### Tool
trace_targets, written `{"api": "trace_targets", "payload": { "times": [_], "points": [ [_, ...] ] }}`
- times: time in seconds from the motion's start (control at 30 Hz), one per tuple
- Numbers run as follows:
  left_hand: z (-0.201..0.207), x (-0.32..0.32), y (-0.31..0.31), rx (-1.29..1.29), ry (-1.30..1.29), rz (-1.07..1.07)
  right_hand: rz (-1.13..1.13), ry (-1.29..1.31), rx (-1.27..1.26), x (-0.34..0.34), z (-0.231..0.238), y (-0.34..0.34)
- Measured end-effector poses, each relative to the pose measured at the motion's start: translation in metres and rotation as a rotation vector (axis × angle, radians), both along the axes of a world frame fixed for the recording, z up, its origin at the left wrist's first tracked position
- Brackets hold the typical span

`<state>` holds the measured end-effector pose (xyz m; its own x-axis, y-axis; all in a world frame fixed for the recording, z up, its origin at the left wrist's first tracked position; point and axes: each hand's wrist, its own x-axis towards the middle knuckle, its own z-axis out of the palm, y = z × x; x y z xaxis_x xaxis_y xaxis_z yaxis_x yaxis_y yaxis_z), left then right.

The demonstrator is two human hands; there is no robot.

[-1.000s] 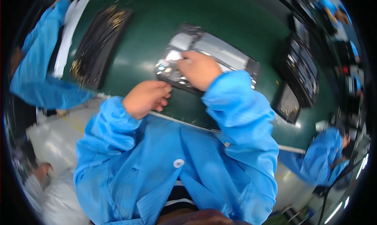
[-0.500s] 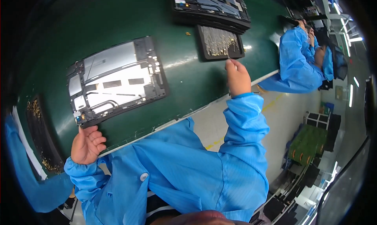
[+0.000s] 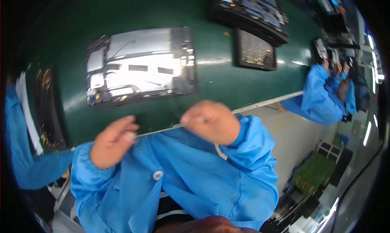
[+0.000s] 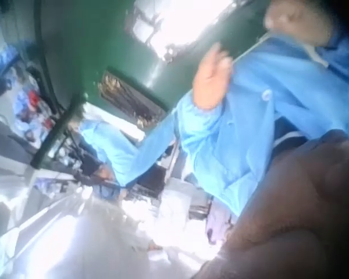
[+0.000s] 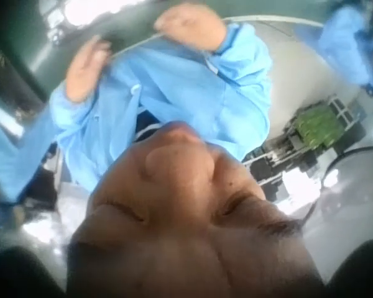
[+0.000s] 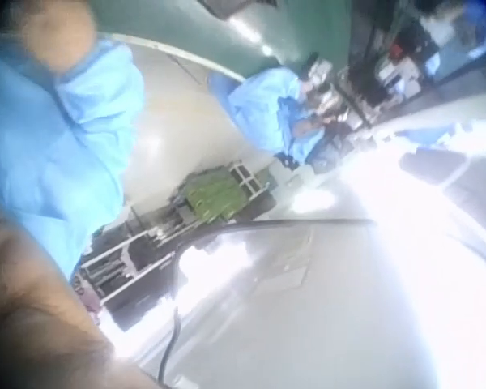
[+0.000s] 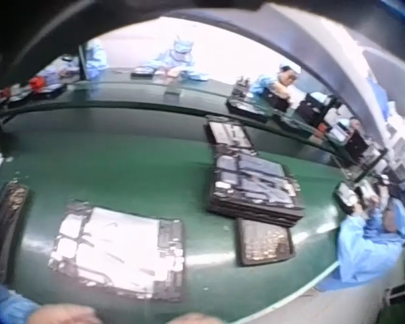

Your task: Assembling or repairing electronic tablet devices on a production line.

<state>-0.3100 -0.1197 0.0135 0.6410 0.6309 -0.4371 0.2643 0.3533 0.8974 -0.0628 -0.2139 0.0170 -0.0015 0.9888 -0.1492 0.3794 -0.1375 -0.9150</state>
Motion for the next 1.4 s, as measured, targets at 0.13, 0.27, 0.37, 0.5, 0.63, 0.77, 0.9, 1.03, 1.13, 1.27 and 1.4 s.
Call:
{"api": "trace_targets", "payload": {
  "times": [0.13, 0.27, 0.37, 0.5, 0.63, 0.77, 0.9, 1.03, 1.13, 1.27, 1.4],
  "points": [
    [0.008, 0.038, 0.013, 0.631, -0.179, -0.466, 0.239, 0.484, -0.252, -0.028, -0.006, 0.02],
    [-0.004, 0.051, 0.006, 1.11, 0.004, -0.239, 0.06, 0.778, -0.717, -0.027, -0.01, 0.028],
    [-0.023, 0.068, 0.011, 1.228, 0.061, -0.103, -0.358, 0.903, -0.596, -0.026, -0.011, 0.037],
    [-0.038, 0.075, 0.018, 1.276, 0.174, -0.063, -0.715, 0.775, -0.242, -0.033, -0.009, 0.046],
    [-0.041, 0.075, 0.019, 1.293, 0.23, -0.095, -0.741, 0.592, 0.115, -0.037, -0.019, 0.047],
    [-0.041, 0.076, 0.019, 1.3, 0.23, -0.083, -0.727, 0.352, 0.397, -0.042, -0.039, 0.049],
    [-0.04, 0.075, 0.019, 1.295, 0.229, -0.096, -0.689, 0.263, 0.56, -0.045, -0.049, 0.054],
    [-0.039, 0.075, 0.019, 1.283, 0.226, -0.102, -0.686, 0.242, 0.582, -0.047, -0.053, 0.055],
    [-0.039, 0.075, 0.019, 1.274, 0.236, -0.113, -0.684, 0.252, 0.583, -0.048, -0.053, 0.055],
    [-0.038, 0.076, 0.019, 1.275, 0.24, -0.107, -0.679, 0.237, 0.575, -0.046, -0.052, 0.054],
    [-0.041, 0.078, 0.019, 1.288, 0.265, -0.116, -0.584, 0.06, 0.424, -0.042, -0.044, 0.055]
  ]
}}
